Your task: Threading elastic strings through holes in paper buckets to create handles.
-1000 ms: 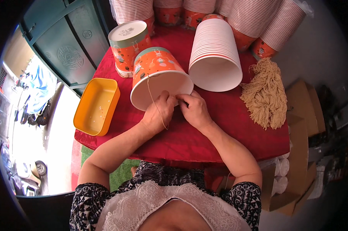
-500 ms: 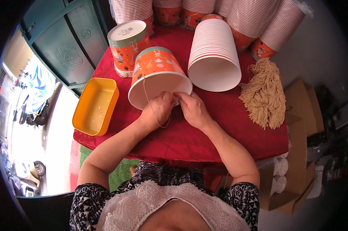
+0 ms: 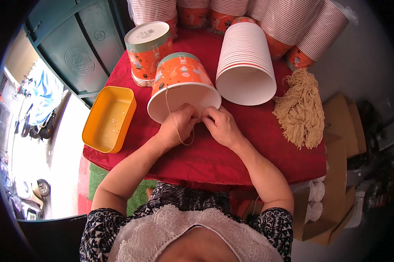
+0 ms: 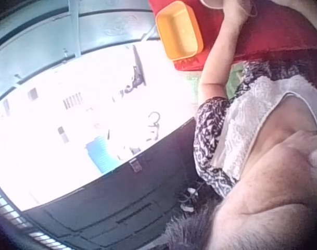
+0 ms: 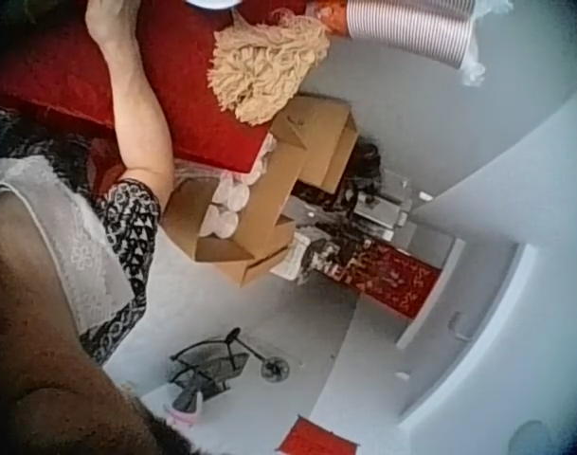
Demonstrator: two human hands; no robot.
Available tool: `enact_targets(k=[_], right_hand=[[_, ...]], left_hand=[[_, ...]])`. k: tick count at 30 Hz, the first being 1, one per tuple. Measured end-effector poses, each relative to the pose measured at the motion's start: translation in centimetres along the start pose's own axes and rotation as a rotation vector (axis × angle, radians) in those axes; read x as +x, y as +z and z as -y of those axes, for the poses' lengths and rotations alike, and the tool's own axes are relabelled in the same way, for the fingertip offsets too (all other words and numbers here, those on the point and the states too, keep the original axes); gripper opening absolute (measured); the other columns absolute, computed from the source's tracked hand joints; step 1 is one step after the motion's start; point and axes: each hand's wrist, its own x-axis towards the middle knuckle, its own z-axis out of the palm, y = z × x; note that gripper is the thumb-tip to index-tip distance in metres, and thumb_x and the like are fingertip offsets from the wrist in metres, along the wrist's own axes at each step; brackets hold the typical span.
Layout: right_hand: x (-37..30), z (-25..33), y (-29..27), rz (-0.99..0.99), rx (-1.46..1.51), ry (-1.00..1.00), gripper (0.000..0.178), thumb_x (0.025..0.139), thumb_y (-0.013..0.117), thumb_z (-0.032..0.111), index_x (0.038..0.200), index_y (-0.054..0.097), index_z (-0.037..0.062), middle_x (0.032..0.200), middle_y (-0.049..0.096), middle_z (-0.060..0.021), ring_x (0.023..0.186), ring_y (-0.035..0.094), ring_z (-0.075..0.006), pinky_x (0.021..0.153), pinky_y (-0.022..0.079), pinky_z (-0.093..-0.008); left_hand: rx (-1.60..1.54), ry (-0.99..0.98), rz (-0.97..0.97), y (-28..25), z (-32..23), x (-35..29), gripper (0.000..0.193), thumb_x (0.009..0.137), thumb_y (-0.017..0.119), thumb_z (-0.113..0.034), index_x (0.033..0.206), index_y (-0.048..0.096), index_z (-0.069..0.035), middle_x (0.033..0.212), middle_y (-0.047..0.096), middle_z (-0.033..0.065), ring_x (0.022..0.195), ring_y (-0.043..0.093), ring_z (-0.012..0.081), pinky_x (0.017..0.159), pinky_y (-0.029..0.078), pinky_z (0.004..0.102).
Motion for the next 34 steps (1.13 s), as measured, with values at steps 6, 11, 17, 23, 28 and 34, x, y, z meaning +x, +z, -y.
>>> enact_targets(k=[6, 11, 17, 23, 28, 34], right_hand=[[-0.2, 0.7, -0.1, -0.013, 0.041, -0.023, 0.01, 0.082, 0.065, 0.004, 0.09, 0.061, 0.0007, 0.092, 0.061, -0.0211, 0.086, 0.06, -0.0399, 0.075, 0.049, -0.0456], [-0.4, 0.8, -0.2, 0.005, 0.026, -0.058, 0.008, 0.081, 0.066, 0.004, 0.087, 0.062, 0.0024, 0.097, 0.058, -0.0197, 0.087, 0.06, -0.0383, 0.075, 0.05, -0.0448], [-0.5, 1.4, -0.3, 0.031, -0.091, -0.143, 0.008, 0.081, 0.062, 0.002, 0.088, 0.059, -0.0012, 0.101, 0.054, -0.0224, 0.092, 0.057, -0.04, 0.077, 0.049, -0.0467], [-0.4, 1.3, -0.3, 0.056, -0.129, -0.158, 0.007, 0.081, 0.059, -0.001, 0.087, 0.058, -0.0044, 0.101, 0.052, -0.0256, 0.091, 0.055, -0.0421, 0.077, 0.048, -0.0481], [-0.5, 0.9, -0.2, 0.053, -0.126, -0.142, 0.008, 0.079, 0.058, -0.003, 0.087, 0.057, -0.0052, 0.101, 0.052, -0.0267, 0.092, 0.055, -0.043, 0.079, 0.048, -0.0485], [-0.6, 0.5, 0.1, 0.063, -0.126, -0.12, 0.013, 0.077, 0.058, -0.004, 0.089, 0.057, -0.0051, 0.104, 0.052, -0.0277, 0.096, 0.055, -0.0444, 0.083, 0.048, -0.0485]], left_hand=[[-0.12, -0.066, 0.013, -0.5, 0.6, 0.1, 0.011, 0.08, 0.066, -0.005, 0.085, 0.059, 0.002, 0.088, 0.062, 0.0198, 0.085, 0.062, 0.0381, 0.074, 0.05, 0.0431], [-0.106, -0.101, 0.002, -0.6, 0.5, 0.2, 0.01, 0.079, 0.065, -0.004, 0.084, 0.06, 0.002, 0.087, 0.063, 0.0211, 0.085, 0.062, 0.0392, 0.074, 0.05, 0.0442], [-0.032, -0.092, -0.058, -0.4, 0.7, 0.3, 0.009, 0.078, 0.063, -0.004, 0.083, 0.06, 0.003, 0.086, 0.063, 0.0226, 0.083, 0.062, 0.0402, 0.073, 0.05, 0.0451], [-0.001, -0.107, -0.063, -1.1, 0.3, 0.4, 0.009, 0.077, 0.064, -0.004, 0.079, 0.06, 0.004, 0.082, 0.063, 0.0212, 0.079, 0.062, 0.0378, 0.07, 0.05, 0.0424], [-0.233, -0.125, 0.051, -2.0, 0.4, 0.7, 0.011, 0.078, 0.066, -0.006, 0.076, 0.06, 0.003, 0.075, 0.061, 0.0117, 0.069, 0.06, 0.0221, 0.066, 0.049, 0.0328], [-0.607, -0.222, 0.189, -1.4, 0.9, 0.8, 0.013, 0.084, 0.065, -0.01, 0.077, 0.062, 0.0, 0.076, 0.062, 0.0041, 0.071, 0.056, 0.0106, 0.067, 0.048, 0.0265]])
